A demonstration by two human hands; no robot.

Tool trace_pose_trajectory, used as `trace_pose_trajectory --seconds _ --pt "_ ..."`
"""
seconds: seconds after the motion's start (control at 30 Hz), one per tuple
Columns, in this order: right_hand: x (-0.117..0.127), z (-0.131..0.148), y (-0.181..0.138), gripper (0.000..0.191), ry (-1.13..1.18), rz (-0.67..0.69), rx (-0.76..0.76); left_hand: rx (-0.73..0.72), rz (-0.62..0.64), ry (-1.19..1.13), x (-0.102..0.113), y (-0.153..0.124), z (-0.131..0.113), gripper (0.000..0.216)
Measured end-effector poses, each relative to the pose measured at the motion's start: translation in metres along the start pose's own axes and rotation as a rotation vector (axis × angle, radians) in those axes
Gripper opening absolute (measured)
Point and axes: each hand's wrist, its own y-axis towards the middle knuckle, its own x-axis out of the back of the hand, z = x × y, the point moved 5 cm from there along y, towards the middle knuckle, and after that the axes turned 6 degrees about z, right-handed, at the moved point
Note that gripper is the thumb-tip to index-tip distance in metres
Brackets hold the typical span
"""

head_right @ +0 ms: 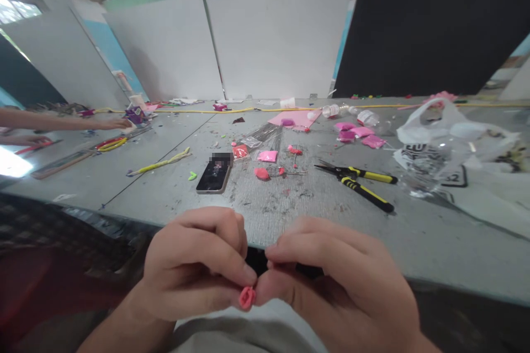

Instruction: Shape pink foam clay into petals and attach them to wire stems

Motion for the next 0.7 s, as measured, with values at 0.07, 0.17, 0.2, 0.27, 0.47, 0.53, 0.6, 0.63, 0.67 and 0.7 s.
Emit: trace_pose_trajectory --seconds 0.07,0.17,0.2,0.27,0.47,0.53,0.6,0.63,0.67,0.7 --pt "0.0003 0.0005 0.0001 0.01 -0.009 0.009 0.004 0.022 -0.007 -0.021 0.0001 -0.0004 0.0028 0.01" --pt "0.0006 0.0017 -0.0005 0.011 -0.025 -0.006 -0.015 0.031 -0.01 -0.041 0.0 -0.0007 0.0051 0.01" --pt "0.0007 0.0023 -0.0007 0.013 -0.032 -0.01 -0.014 0.028 -0.013 -0.049 0.0001 -0.0007 0.0054 0.01" --pt "0.0012 0.0028 -0.0009 0.017 -0.045 -0.016 -0.002 0.028 -0.02 -0.059 0.0005 -0.0004 0.006 0.01" --pt "0.0035 0.0021 -0.0003 0.026 -0.017 -0.002 0.05 0.052 -0.005 -0.064 -0.0001 -0.0003 0.0075 0.009" --pt "0.0039 0.0035 0.0 0.029 -0.011 0.003 0.069 0.058 0.001 -0.075 -0.0005 -0.0011 0.0078 0.009" --pt "0.0038 0.0053 0.0002 0.029 -0.023 0.01 0.088 0.059 0.005 -0.081 -0.0011 -0.0019 0.0079 0.01" --pt "0.0036 0.0061 0.0003 0.027 -0.03 0.012 0.095 0.064 0.005 -0.081 -0.0012 -0.0023 0.0082 0.01" --pt "0.0032 0.0065 0.0002 0.025 -0.038 0.015 0.093 0.071 0.002 -0.08 -0.0012 -0.0026 0.0087 0.01" --pt "0.0024 0.0068 0.0001 0.022 -0.044 0.024 0.088 0.078 -0.001 -0.081 -0.0012 -0.0029 0.009 0.01"
